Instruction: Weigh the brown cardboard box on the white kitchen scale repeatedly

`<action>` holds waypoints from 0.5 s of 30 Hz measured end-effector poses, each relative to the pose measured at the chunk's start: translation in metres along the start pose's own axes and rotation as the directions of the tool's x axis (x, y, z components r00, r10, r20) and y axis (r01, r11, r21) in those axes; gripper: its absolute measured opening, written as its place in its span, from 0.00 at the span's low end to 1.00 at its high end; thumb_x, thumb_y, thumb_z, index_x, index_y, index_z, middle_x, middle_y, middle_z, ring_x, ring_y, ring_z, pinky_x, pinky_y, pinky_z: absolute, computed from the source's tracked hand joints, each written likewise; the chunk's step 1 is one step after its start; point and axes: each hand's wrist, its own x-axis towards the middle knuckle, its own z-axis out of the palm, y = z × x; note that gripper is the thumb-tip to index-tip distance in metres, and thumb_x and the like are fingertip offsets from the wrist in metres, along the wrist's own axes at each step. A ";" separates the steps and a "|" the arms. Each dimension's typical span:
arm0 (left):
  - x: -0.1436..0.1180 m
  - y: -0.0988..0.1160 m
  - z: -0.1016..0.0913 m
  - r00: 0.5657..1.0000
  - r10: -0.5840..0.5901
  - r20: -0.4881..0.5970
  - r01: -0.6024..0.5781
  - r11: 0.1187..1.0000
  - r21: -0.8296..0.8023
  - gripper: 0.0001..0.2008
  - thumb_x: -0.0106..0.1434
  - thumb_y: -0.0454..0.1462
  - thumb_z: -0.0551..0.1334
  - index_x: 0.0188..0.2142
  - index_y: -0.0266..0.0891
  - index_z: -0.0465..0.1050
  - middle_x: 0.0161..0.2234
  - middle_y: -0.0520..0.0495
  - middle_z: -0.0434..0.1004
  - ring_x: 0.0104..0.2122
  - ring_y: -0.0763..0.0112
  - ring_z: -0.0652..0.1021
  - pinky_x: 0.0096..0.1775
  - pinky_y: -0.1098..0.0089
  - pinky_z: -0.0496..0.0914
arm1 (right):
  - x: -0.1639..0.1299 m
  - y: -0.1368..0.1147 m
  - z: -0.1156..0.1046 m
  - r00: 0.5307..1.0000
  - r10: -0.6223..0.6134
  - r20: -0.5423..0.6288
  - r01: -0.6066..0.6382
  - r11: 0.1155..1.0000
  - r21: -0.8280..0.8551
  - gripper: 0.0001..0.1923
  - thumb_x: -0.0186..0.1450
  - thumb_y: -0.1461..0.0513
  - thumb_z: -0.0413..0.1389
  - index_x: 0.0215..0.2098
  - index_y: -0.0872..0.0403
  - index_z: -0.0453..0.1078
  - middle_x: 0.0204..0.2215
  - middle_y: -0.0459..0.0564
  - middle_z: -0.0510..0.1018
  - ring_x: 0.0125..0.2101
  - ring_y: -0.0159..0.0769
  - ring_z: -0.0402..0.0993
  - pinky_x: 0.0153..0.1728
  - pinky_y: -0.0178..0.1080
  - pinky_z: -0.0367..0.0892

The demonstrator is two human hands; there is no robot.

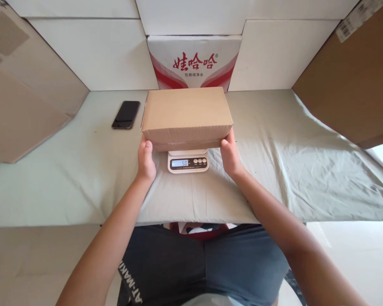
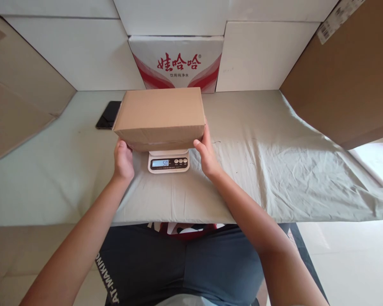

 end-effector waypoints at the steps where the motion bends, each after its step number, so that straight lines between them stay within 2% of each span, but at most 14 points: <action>1: -0.001 0.000 0.001 1.000 -0.016 -0.008 0.015 1.000 -0.005 0.35 0.72 0.68 0.62 0.63 0.48 0.83 0.67 0.39 0.82 0.75 0.48 0.74 0.78 0.53 0.63 | 0.000 -0.002 0.000 1.000 -0.003 0.010 0.003 1.000 0.007 0.41 0.70 0.35 0.60 0.77 0.33 0.63 0.80 0.42 0.67 0.85 0.51 0.52 0.87 0.57 0.51; 8: -0.002 0.005 0.006 0.998 -0.057 -0.027 0.056 0.998 -0.032 0.38 0.70 0.71 0.61 0.62 0.48 0.84 0.69 0.38 0.81 0.80 0.50 0.66 0.80 0.54 0.59 | -0.001 -0.006 0.002 1.000 0.012 0.006 -0.012 1.000 -0.017 0.44 0.69 0.33 0.58 0.79 0.33 0.60 0.80 0.42 0.69 0.86 0.52 0.50 0.88 0.60 0.50; 15: 0.016 0.050 0.014 0.998 -0.058 0.001 0.058 0.991 -0.122 0.40 0.69 0.72 0.60 0.62 0.48 0.82 0.71 0.39 0.78 0.80 0.45 0.66 0.81 0.46 0.59 | 0.009 -0.030 0.009 0.998 -0.057 0.013 0.057 0.998 0.006 0.39 0.70 0.35 0.59 0.75 0.32 0.66 0.80 0.39 0.69 0.85 0.54 0.52 0.87 0.61 0.54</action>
